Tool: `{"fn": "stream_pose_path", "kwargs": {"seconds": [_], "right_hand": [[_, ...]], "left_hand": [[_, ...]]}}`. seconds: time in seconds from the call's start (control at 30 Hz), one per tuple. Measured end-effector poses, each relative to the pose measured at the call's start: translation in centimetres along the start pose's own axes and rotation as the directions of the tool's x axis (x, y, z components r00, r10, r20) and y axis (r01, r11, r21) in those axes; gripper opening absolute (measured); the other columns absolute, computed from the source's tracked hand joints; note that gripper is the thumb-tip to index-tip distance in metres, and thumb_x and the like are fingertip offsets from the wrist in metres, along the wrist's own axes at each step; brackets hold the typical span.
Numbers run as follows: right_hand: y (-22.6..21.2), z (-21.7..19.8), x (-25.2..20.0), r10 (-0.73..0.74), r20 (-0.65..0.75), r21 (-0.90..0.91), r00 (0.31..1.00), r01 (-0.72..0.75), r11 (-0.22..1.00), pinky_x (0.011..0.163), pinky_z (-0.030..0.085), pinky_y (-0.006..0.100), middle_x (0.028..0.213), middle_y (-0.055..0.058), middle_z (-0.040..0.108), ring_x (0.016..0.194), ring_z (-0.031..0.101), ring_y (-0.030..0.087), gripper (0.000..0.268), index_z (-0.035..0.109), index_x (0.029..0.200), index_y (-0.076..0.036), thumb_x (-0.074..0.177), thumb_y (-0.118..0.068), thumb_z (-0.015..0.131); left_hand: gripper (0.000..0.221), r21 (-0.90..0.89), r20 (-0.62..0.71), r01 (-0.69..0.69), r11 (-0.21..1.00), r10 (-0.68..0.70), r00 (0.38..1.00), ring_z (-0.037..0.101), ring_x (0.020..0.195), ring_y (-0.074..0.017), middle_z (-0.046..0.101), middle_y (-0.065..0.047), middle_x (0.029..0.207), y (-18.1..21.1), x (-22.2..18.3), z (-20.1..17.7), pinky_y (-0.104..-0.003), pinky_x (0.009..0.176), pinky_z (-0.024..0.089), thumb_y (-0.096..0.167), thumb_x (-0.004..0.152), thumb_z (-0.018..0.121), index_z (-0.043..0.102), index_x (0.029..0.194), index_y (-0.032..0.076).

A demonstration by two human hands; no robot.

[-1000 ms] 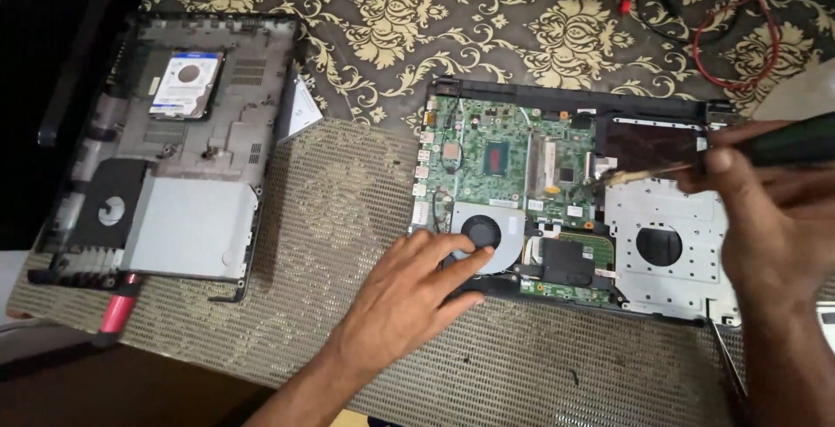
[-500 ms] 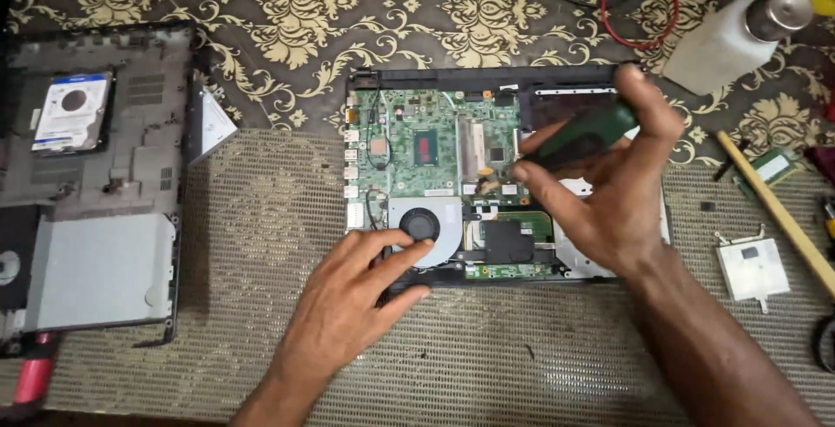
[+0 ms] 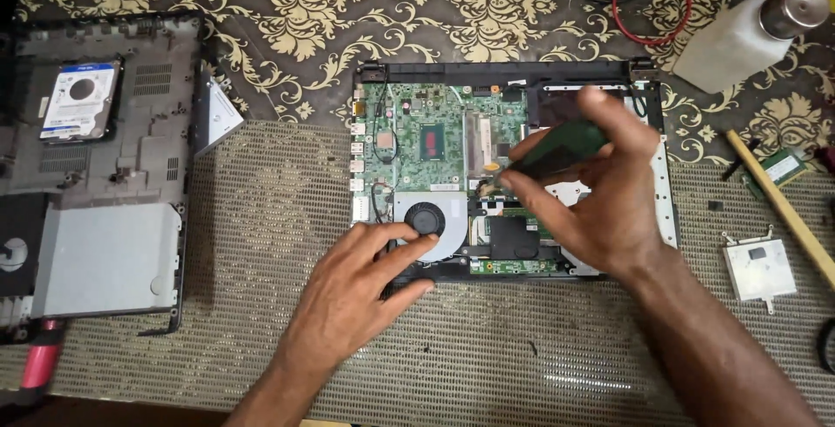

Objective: Connecting internal ribbon cables and components to a laptop motherboard during a repair.

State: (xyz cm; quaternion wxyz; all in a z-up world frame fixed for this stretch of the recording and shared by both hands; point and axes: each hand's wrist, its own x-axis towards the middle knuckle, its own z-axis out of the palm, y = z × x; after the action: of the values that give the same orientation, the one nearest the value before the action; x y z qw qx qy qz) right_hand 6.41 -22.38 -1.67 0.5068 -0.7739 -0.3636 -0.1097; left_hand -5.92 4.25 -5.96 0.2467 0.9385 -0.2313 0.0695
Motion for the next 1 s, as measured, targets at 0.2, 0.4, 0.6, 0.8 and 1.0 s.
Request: {"fn": "stream_pose_path", "kwargs": {"seconds": [0.2, 0.4, 0.6, 0.8, 1.0], "right_hand": [[-2.0, -0.2, 0.7, -0.147, 0.157, -0.229, 0.977, 0.181, 0.956, 0.085, 0.072, 0.041, 0.141, 0.024, 0.066, 0.109, 0.078, 0.032, 0.058, 0.028, 0.158, -0.01, 0.112, -0.031, 0.057], [-2.9, 0.3, 1.9, 0.136, 0.148, -0.233, 0.98, -0.1, 0.967, 0.06, 0.062, 0.028, 0.096, 0.007, 0.072, 0.073, 0.072, 0.015, 0.049, 0.06, 0.13, -0.005, 0.093, -0.032, 0.075], [-1.8, 1.6, 1.3, 0.472, 0.282, 0.048, 0.835, -0.504, 0.862, 0.089, 0.067, 0.036, 0.123, 0.011, 0.076, 0.102, 0.078, 0.022, 0.023, 0.072, 0.112, -0.008, 0.09, -0.007, 0.069], [-1.0, 2.1, 0.5, 0.548, 0.268, -0.004, 0.792, -0.568, 0.823, 0.059, 0.057, 0.023, 0.095, 0.006, 0.079, 0.068, 0.068, 0.012, 0.026, 0.076, 0.109, -0.01, 0.085, -0.02, 0.08], [-0.7, 2.3, 0.1, 0.521, 0.18, 0.126, 0.834, -0.545, 0.829, 0.068, 0.065, 0.023, 0.095, 0.007, 0.082, 0.072, 0.076, 0.012, 0.021, 0.078, 0.1, -0.007, 0.082, -0.018, 0.083]], "left_hand": [[0.06, -0.003, -0.007, 0.007, 1.0, -0.007, 1.0, 0.055, 0.095, -0.0192, 0.057, -0.004, 0.125, 0.0, -0.1, 0.1, -0.036, 0.084, 0.058, 0.039, 0.084, 0.083, 0.062, 0.136, 0.017], [0.058, -0.005, -0.06, -0.034, 0.999, 0.034, 0.998, 0.056, 0.095, -0.0197, 0.057, -0.004, 0.124, 0.0, 0.0, 0.1, -0.036, 0.084, 0.057, 0.036, 0.083, 0.085, 0.064, 0.133, 0.014], [0.058, -0.033, -0.004, 0.019, 0.999, -0.019, 1.0, 0.057, 0.096, -0.0205, 0.057, -0.002, 0.126, -0.1, -0.1, 0.1, -0.04, 0.085, 0.058, 0.038, 0.084, 0.082, 0.064, 0.135, 0.017], [0.057, -0.046, -0.032, -0.003, 0.999, 0.002, 0.999, 0.058, 0.095, -0.0211, 0.057, -0.003, 0.124, -0.1, 0.1, 0.1, -0.04, 0.083, 0.06, 0.037, 0.084, 0.083, 0.065, 0.133, 0.015], [0.057, -0.047, -0.032, -0.004, 0.999, 0.002, 0.999, 0.057, 0.097, -0.0214, 0.057, -0.004, 0.124, -0.1, 0.1, 0.0, -0.04, 0.084, 0.059, 0.036, 0.084, 0.083, 0.064, 0.134, 0.015]]}}
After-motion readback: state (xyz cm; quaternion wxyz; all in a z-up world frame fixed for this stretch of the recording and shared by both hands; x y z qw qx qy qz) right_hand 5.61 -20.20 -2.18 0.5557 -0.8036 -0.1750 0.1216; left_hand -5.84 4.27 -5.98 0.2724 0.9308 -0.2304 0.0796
